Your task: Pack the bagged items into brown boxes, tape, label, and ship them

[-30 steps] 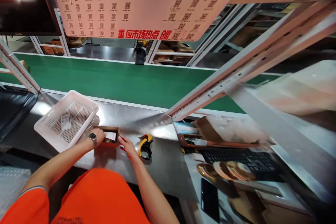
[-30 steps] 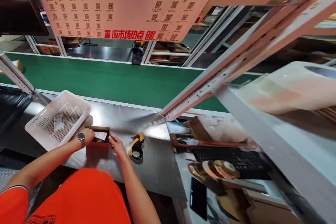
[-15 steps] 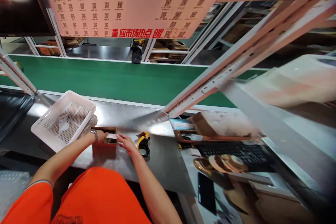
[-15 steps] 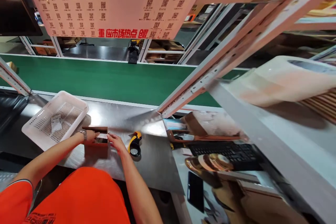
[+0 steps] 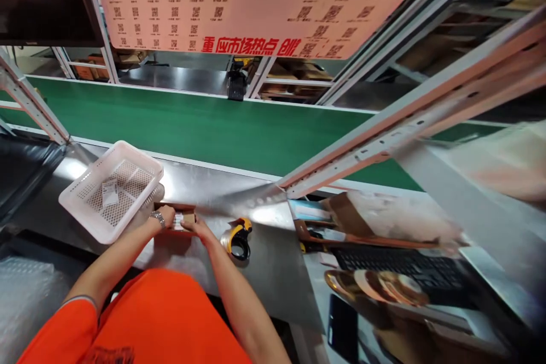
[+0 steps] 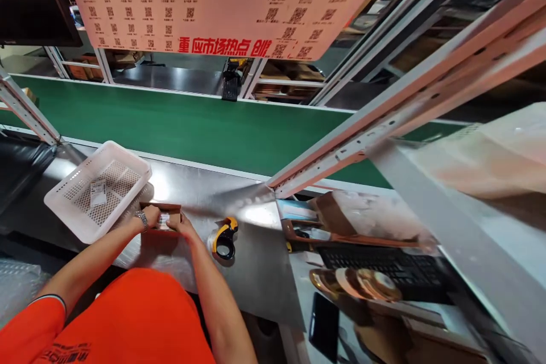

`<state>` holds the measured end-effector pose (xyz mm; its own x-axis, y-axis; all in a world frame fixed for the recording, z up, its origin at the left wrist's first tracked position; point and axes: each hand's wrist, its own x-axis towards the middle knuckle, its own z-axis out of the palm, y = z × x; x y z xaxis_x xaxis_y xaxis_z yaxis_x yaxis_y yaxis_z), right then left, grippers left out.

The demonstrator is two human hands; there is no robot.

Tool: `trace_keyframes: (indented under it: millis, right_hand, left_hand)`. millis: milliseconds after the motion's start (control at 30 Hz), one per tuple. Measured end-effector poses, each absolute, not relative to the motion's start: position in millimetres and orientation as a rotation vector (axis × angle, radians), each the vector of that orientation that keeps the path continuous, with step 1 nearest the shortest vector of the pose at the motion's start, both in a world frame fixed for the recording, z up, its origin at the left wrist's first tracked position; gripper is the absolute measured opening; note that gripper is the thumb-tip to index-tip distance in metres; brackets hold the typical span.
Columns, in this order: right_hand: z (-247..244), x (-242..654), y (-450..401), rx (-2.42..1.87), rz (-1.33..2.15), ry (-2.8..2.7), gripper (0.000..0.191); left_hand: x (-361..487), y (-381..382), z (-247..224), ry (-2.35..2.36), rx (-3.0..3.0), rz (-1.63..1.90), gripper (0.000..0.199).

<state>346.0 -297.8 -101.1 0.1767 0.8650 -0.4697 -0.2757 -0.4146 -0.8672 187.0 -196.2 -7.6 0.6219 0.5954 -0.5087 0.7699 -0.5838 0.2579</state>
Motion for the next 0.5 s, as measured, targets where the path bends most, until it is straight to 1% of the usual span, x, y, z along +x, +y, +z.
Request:
trace_keyframes:
  millis: [67,100,167,233,267,333,400,467,500]
  right_hand:
    - [-100.8,346.1,-297.7,-1.459,1.443,-0.612,0.071]
    - [-100.1,346.6,-298.0,-1.461,1.445,-0.612,0.071]
    - [-98.3,347.4,-298.5,-1.458,1.453,-0.606,0.072]
    - [-97.2,347.1,-298.1,-1.455,1.462,-0.592,0.074]
    - [-97.1,346.6,-297.6,-1.456,1.465,-0.584,0.074]
    - [-97.6,345.5,-296.3,-1.463,1.474,-0.572,0.075]
    - [-98.5,345.0,-295.3,-1.472,1.491,-0.574,0.075]
    - [-99.0,345.6,-295.1,-1.485,1.517,-0.585,0.074]
    - [-99.1,346.4,-295.4,-1.489,1.532,-0.594,0.074]
  left_hand:
    - [176.8,-198.6,-2.8,1.059,2.360,-0.478,0.020]
    - [168.0,-201.5,-0.5,1.047,2.364,-0.426,0.024]
    - [145.1,-211.0,0.8,1.117,2.396,-0.218,0.038]
    - [120.8,-224.6,-4.6,1.339,2.364,0.017,0.053]
    - [110.5,-232.2,-9.6,1.436,2.308,0.078,0.060]
    - [97.1,-246.6,-21.8,1.477,2.178,0.053,0.073]
    - [94.7,-257.4,-32.5,1.363,2.105,-0.106,0.083]
    - [100.7,-261.6,-37.7,1.320,2.108,-0.239,0.087]
    - [105.1,-261.0,-38.2,1.335,2.129,-0.287,0.085]
